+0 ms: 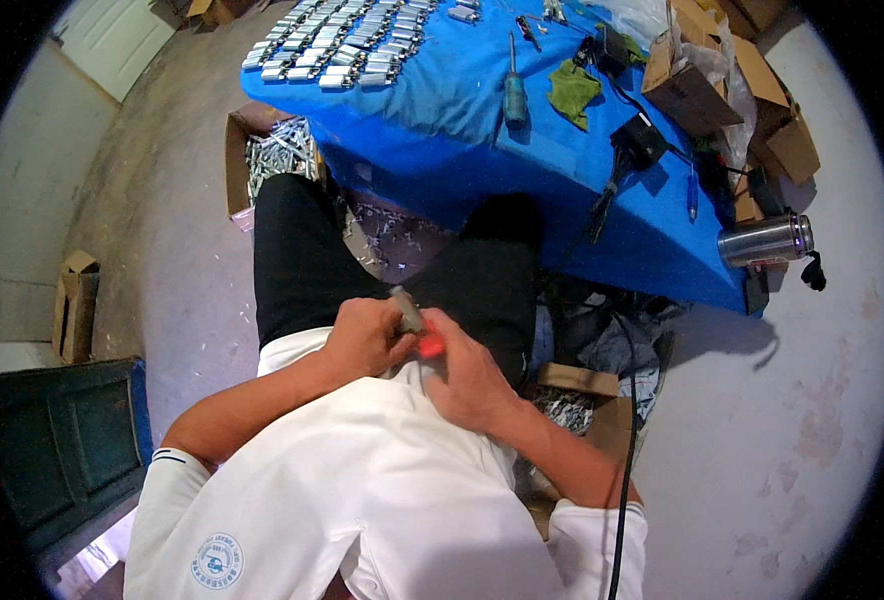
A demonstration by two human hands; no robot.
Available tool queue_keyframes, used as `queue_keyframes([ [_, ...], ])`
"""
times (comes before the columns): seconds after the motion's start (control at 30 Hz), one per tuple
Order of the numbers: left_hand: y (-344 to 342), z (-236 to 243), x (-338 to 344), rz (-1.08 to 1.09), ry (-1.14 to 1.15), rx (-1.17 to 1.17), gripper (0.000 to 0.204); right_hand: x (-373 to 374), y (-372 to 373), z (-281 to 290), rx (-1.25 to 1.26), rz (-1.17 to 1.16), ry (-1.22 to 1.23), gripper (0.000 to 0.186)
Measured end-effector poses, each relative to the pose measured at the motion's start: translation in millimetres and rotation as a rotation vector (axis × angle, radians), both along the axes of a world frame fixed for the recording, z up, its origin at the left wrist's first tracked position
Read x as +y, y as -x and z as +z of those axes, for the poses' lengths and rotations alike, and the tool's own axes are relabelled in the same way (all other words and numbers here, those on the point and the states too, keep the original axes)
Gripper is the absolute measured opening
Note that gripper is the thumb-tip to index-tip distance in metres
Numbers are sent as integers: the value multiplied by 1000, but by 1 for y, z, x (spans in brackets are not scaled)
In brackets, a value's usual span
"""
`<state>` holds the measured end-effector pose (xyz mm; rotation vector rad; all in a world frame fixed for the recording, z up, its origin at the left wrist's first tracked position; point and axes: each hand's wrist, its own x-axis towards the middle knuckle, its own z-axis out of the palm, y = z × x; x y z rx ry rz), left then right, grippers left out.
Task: The person uses pliers to strip the ends of wires on a small lock mechanism, then uses a screwdriver to pry open the lock casing. The person repeats this process on multiple locks, placing the finished items on a blue-covered table.
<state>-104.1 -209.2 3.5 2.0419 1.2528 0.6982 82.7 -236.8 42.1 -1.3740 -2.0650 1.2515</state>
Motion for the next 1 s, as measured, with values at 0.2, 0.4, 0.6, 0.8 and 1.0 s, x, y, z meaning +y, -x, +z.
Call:
queue_keyframes([
  [0.2, -12, 5, 2, -5, 197, -81, 21, 0, -8, -5, 354, -281, 58, 51],
  [0.4, -13, 6, 3, -27, 498, -236, 29, 13, 3, 2, 510, -377, 111, 52],
  [0.6, -12, 2, 6, -131, 625, -187, 34, 19, 6, 3, 478, -288, 169, 50],
  [0.8, -6, 4, 7, -190, 727, -356, 39, 23, 5, 2, 447, -254, 178, 41],
  [1.0, 5, 8, 8, -170, 1055, -659, 35, 28, 8, -9, 632, -357, 311, 51],
])
